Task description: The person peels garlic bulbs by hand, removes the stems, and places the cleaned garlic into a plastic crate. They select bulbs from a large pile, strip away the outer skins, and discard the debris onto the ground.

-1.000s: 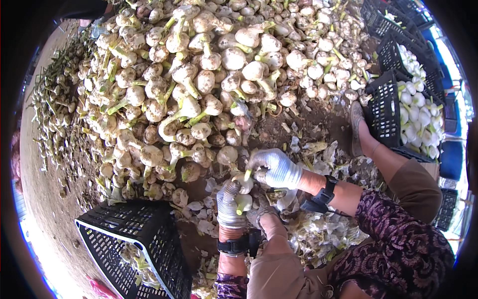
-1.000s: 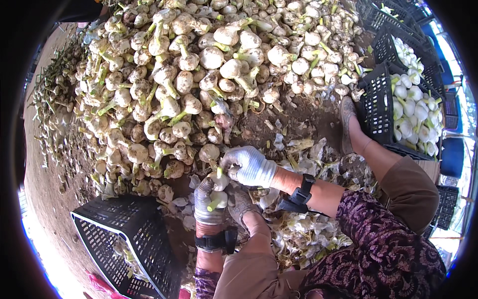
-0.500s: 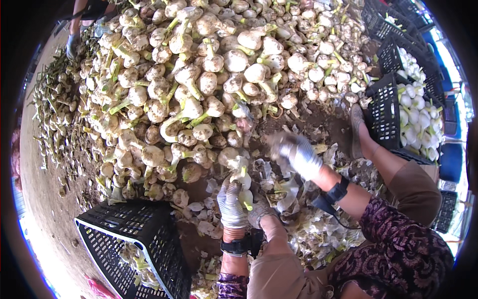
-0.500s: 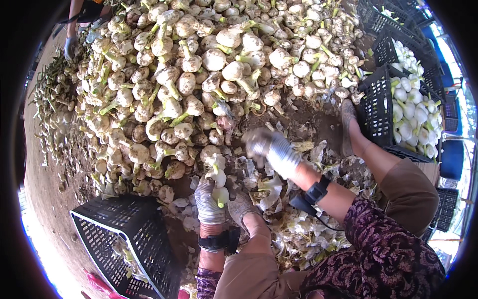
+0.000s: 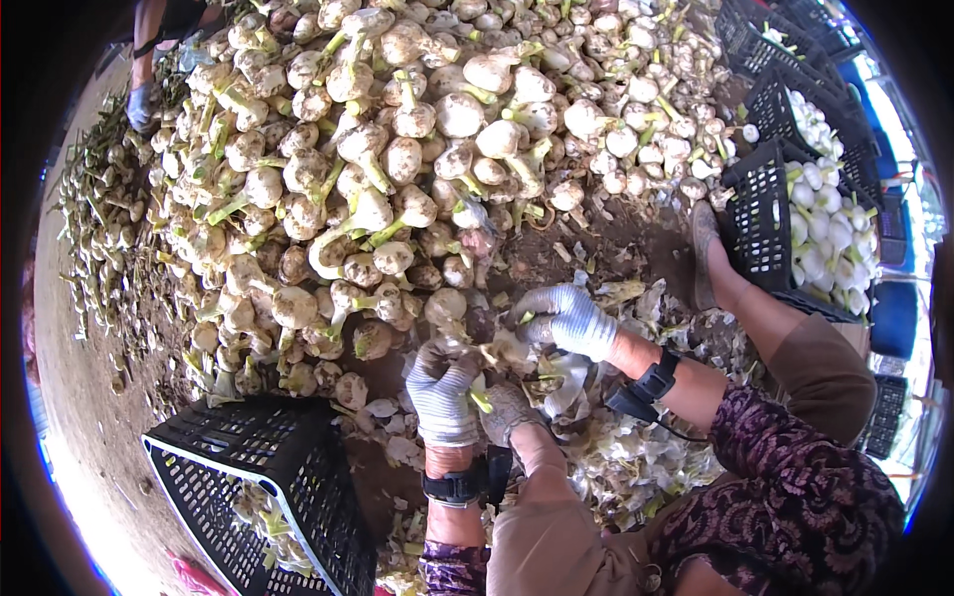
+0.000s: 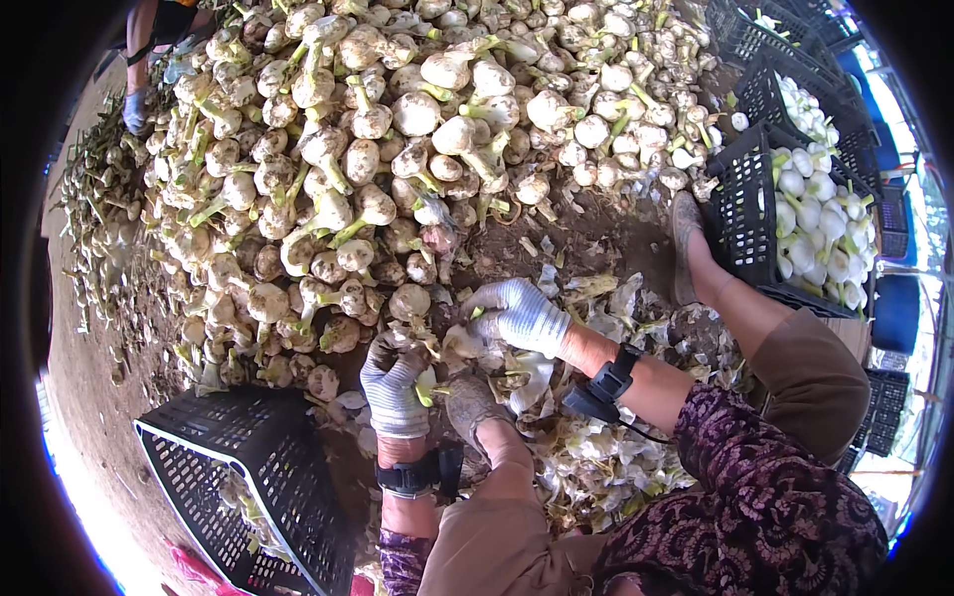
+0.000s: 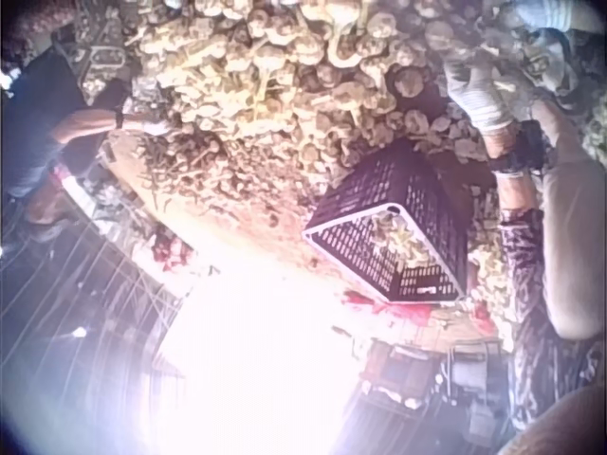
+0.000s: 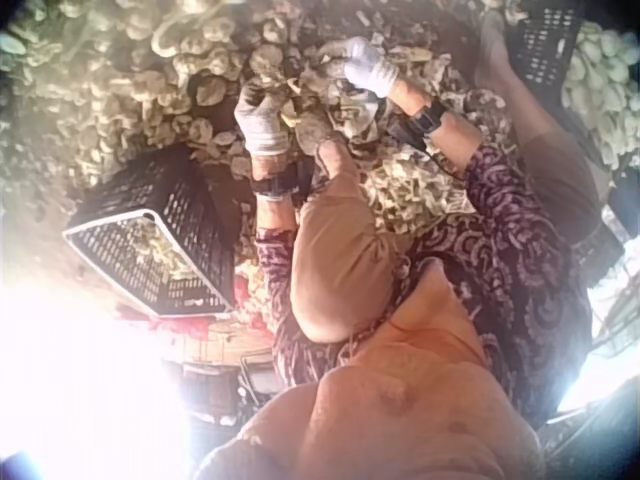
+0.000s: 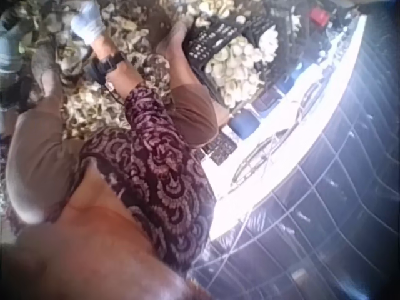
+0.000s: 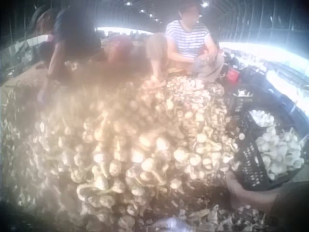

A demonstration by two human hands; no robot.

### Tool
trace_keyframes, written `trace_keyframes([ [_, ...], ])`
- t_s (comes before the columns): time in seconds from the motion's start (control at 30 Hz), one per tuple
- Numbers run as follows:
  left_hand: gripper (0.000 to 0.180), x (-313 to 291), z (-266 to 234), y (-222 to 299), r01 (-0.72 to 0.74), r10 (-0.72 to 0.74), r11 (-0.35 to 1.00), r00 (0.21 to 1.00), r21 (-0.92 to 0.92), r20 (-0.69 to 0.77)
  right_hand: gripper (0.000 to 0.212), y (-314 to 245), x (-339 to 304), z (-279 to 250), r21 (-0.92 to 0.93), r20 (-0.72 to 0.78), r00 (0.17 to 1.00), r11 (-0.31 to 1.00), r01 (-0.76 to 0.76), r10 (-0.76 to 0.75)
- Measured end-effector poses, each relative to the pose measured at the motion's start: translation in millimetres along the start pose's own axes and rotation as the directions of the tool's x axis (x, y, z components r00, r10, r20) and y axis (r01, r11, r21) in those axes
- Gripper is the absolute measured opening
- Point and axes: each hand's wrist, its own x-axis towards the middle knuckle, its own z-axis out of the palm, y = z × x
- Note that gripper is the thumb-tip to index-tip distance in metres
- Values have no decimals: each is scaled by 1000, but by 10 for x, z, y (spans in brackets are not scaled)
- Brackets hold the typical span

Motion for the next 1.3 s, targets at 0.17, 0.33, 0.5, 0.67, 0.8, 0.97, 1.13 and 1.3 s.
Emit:
trace_keyframes([
  [0.17,20,-134,174,-166,-104,-11,881,971,461,239,17,121,97,83,300,-209,973,953,-36,102],
  [0.33,23,22,-308,-556,-255,102,342,967,904,234,15,34,35,-46,759,-170,951,649,-40,257],
  [0.5,23,22,-107,-372,-249,209,750,968,612,138,12,-101,12,54,805,-169,935,591,-53,313],
  [0.67,14,45,319,29,-4,-8,952,999,306,39,15,39,-12,70,696,-180,915,704,-140,360],
  [0.8,13,37,188,-75,70,15,936,971,-345,237,24,296,30,39,889,-26,958,445,-108,285],
  [0.97,22,134,-95,-112,77,-53,919,996,-387,72,28,243,27,-16,897,33,909,389,-210,416],
  [1.13,28,190,27,-19,142,-199,946,964,-292,-176,27,282,-67,-121,863,15,949,476,-172,315],
  [1.3,31,299,291,-389,-301,324,940,934,158,-150,35,-207,-243,-23,171,-106,969,956,240,-225],
])
